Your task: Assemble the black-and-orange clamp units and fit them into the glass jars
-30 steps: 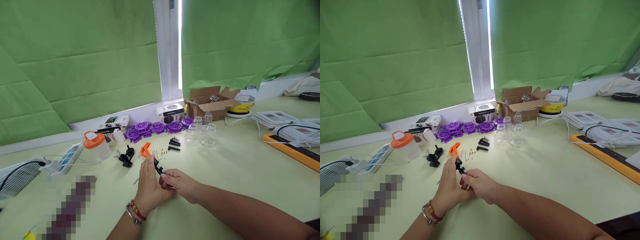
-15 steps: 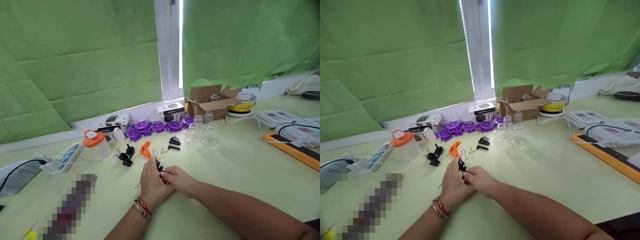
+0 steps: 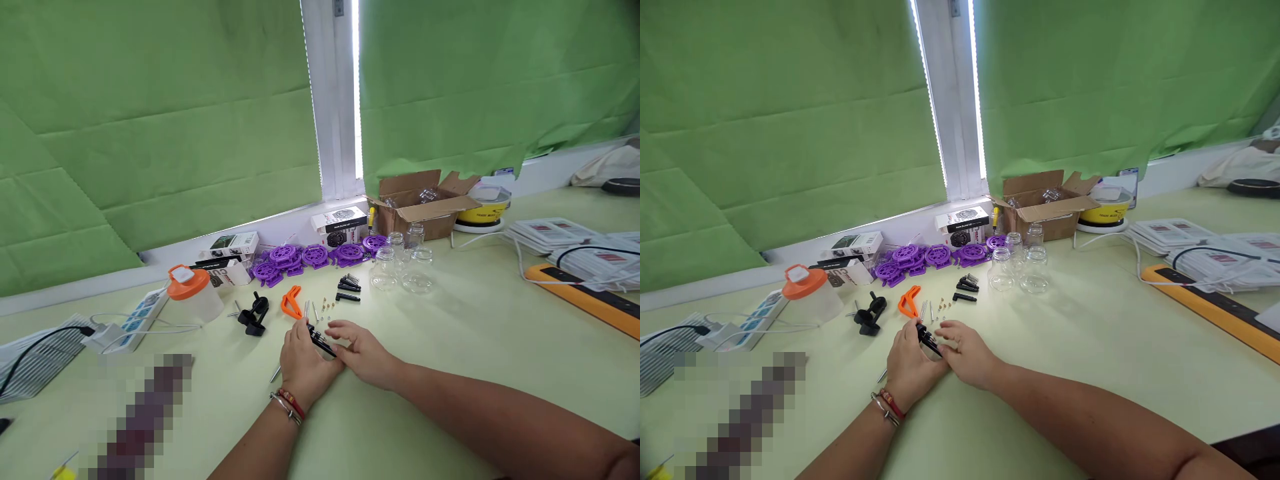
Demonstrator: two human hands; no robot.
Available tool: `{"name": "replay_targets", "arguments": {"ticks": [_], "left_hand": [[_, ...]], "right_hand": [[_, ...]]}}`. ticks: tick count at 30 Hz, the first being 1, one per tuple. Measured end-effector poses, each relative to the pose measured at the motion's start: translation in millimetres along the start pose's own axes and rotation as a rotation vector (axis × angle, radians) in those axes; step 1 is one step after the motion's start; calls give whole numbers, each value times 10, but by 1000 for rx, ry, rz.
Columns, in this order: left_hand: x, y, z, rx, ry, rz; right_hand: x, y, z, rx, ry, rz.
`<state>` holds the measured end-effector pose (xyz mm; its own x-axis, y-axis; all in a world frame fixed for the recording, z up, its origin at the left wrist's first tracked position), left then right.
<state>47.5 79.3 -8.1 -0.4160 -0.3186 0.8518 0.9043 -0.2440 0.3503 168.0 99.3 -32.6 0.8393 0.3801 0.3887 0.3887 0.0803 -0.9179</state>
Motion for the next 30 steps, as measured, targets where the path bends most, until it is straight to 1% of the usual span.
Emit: {"name": "replay_targets", "arguments": {"ticks": [1, 3, 4, 6, 13, 19, 25, 30], "left_hand": [[-1, -3, 0, 1, 1, -1], [-13, -5, 3, -8, -2, 2], [-22, -6, 4, -14, -4, 6], [-38, -13, 5, -21, -6, 20], [-57, -29, 7, 8, -32, 26], [-55, -24, 17, 3, -36, 34], [-51, -31, 26, 18, -43, 45], [-57, -45, 30, 26, -28, 43]], "right_hand": [[5, -10, 1, 11, 7, -31], [-8, -77, -24, 92, 12, -127], [-9, -109, -43, 135, 29, -173], [5, -132, -68, 177, 79, -235], [0, -37, -28, 131, 78, -258], [2, -76, -38, 189, 79, -267], [19, -81, -25, 165, 76, -277], [5, -100, -30, 185, 61, -268]]}}
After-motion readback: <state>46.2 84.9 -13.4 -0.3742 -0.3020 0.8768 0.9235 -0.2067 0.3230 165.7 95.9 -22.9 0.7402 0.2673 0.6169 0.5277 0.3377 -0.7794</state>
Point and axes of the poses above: each hand's wrist, its own z-axis towards the middle knuckle, its own x-axis out of the back of the hand, y = z × x, the point moved 8 cm from there along z, towards the middle knuckle, and after that the axes turned 14 degrees about -x, right-handed, at the moved point
